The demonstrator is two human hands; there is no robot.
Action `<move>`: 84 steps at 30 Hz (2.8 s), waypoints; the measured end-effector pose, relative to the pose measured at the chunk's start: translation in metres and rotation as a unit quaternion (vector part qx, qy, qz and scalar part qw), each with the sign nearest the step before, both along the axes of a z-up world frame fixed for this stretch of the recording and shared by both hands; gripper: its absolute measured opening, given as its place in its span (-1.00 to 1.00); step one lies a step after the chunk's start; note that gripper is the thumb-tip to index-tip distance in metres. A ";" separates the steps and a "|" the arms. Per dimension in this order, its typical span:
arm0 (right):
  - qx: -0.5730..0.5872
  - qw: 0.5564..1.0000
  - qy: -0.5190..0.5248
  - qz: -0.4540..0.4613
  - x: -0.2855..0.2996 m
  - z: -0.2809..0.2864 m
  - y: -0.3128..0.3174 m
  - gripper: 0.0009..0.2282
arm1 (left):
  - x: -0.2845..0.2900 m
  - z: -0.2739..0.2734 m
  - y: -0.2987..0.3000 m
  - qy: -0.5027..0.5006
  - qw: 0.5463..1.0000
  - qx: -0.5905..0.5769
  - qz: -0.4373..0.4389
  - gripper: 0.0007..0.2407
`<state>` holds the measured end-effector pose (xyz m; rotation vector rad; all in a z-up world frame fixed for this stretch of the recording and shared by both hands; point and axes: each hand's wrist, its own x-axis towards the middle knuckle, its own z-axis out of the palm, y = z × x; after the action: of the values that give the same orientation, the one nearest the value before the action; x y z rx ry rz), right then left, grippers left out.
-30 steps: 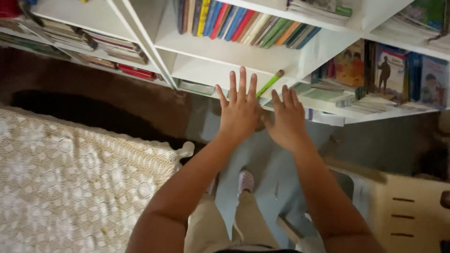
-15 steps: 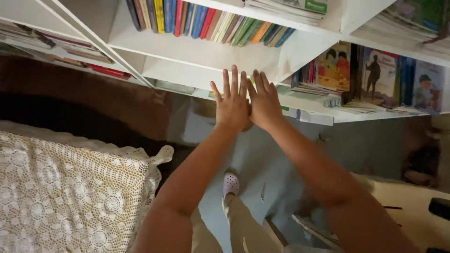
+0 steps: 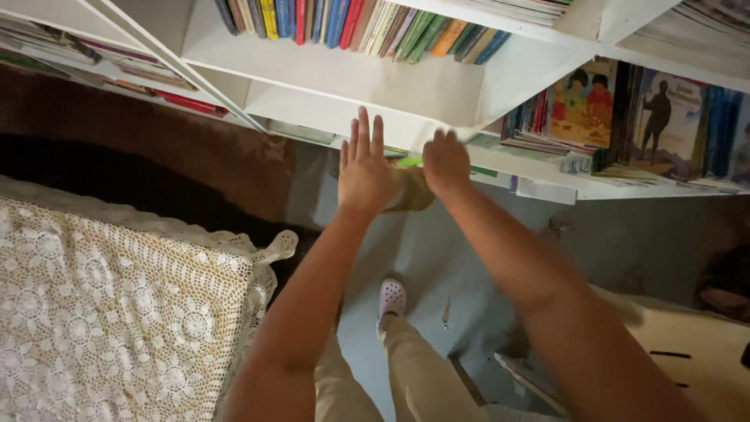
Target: The person sweeps the floor with a broom in a room containing bookshelves and a bed. They then wipe the shelves with a red cloth, moving items like books and toys to clean the surfaces.
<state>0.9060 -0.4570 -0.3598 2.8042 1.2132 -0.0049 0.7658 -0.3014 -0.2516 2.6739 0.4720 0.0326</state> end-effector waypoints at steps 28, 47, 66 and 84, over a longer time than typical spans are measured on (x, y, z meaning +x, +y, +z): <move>0.225 0.727 0.568 -0.313 -0.117 -0.041 -0.116 -0.50 | -0.047 0.069 -0.058 -0.014 0.998 0.053 0.026 -0.39; 0.312 0.792 0.498 -0.167 -0.156 -0.087 -0.108 -0.97 | -0.047 -0.021 0.026 -0.095 0.986 0.119 -0.061 -0.39; 0.397 0.171 0.828 -0.357 -0.212 0.033 -0.034 -0.75 | -0.097 -0.016 0.179 -0.126 0.984 0.117 -0.056 -0.40; 0.353 0.257 0.831 -0.346 -0.258 0.005 0.226 -0.58 | -0.146 -0.034 0.264 -0.103 0.993 0.036 -0.032 -0.42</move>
<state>0.6478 -0.2312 -0.3545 -0.8804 0.4078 1.4506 0.6199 -0.0373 -0.2853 2.7162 0.3237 0.3096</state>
